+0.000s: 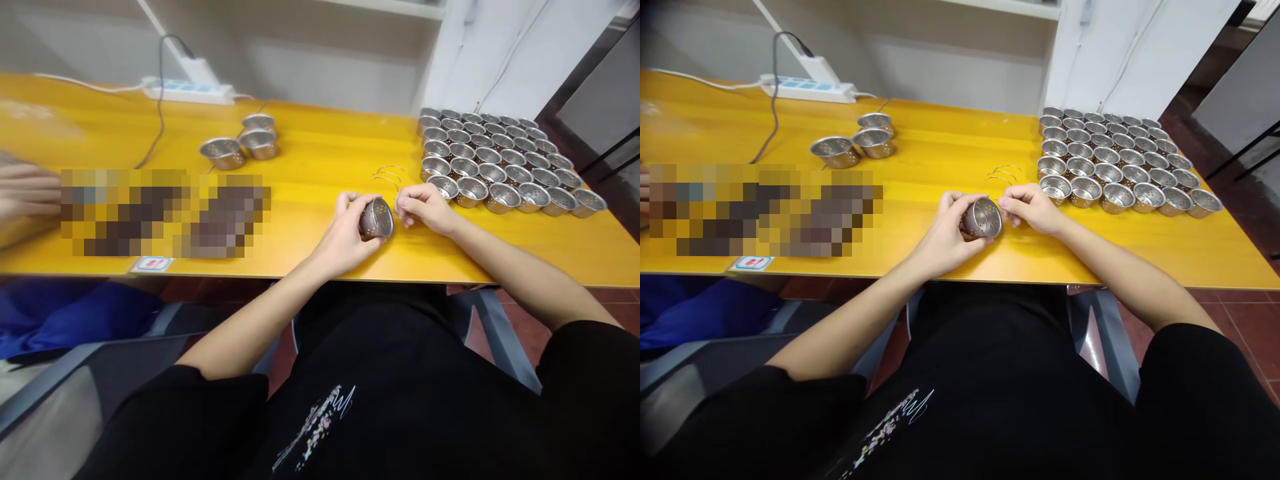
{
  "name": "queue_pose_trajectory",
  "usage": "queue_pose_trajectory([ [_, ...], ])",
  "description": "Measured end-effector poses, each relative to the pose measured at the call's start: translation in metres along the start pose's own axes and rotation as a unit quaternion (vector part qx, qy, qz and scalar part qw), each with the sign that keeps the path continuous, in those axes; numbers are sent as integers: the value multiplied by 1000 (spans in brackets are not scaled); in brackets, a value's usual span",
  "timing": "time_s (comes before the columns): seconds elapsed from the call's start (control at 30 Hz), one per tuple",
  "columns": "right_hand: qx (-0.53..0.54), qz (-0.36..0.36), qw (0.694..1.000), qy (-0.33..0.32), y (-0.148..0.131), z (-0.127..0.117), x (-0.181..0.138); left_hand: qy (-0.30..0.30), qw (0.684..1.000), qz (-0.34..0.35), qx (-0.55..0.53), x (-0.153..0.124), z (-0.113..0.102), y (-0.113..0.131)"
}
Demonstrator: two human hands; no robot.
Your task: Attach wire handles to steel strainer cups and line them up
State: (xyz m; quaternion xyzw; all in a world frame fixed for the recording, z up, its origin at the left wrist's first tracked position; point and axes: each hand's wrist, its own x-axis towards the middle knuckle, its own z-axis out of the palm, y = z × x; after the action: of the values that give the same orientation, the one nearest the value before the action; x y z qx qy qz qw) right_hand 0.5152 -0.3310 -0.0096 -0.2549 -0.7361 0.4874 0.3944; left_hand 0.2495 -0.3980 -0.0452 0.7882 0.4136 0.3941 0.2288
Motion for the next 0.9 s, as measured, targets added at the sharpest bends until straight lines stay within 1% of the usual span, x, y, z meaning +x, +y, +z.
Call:
queue_pose_trajectory([
  [0.07, 31, 1, 999, -14, 5, -2, 1, -1, 1000, 0, 7, 0, 0, 0],
  [0.23, 108, -24, 994, 3, 10, -5, 4, -1, 1000, 4, 29, -1, -1, -1],
  [0.33, 145, -37, 988, -27, 12, -5, 3, 0, 999, 3, 42, -1, -1, -1],
  [0.47, 151, -25, 984, -86, 18, -4, 1, 10, 999, 7, 45, -1, -1, -2],
  [0.57, 150, -15, 983, -109, 23, -4, -1, 13, 999, 19, 44, 0, -1, -3],
  [0.67, 168, -6, 977, -130, 23, -4, 0, 3, 998, 51, 42, 1, -2, -3],
  [0.8, 179, 6, 974, -138, 21, -4, 1, -16, 996, 74, 38, 2, -4, -2],
  [0.9, 181, 11, 974, -133, 19, -5, 0, -11, 995, 88, 37, 2, -3, -3],
])
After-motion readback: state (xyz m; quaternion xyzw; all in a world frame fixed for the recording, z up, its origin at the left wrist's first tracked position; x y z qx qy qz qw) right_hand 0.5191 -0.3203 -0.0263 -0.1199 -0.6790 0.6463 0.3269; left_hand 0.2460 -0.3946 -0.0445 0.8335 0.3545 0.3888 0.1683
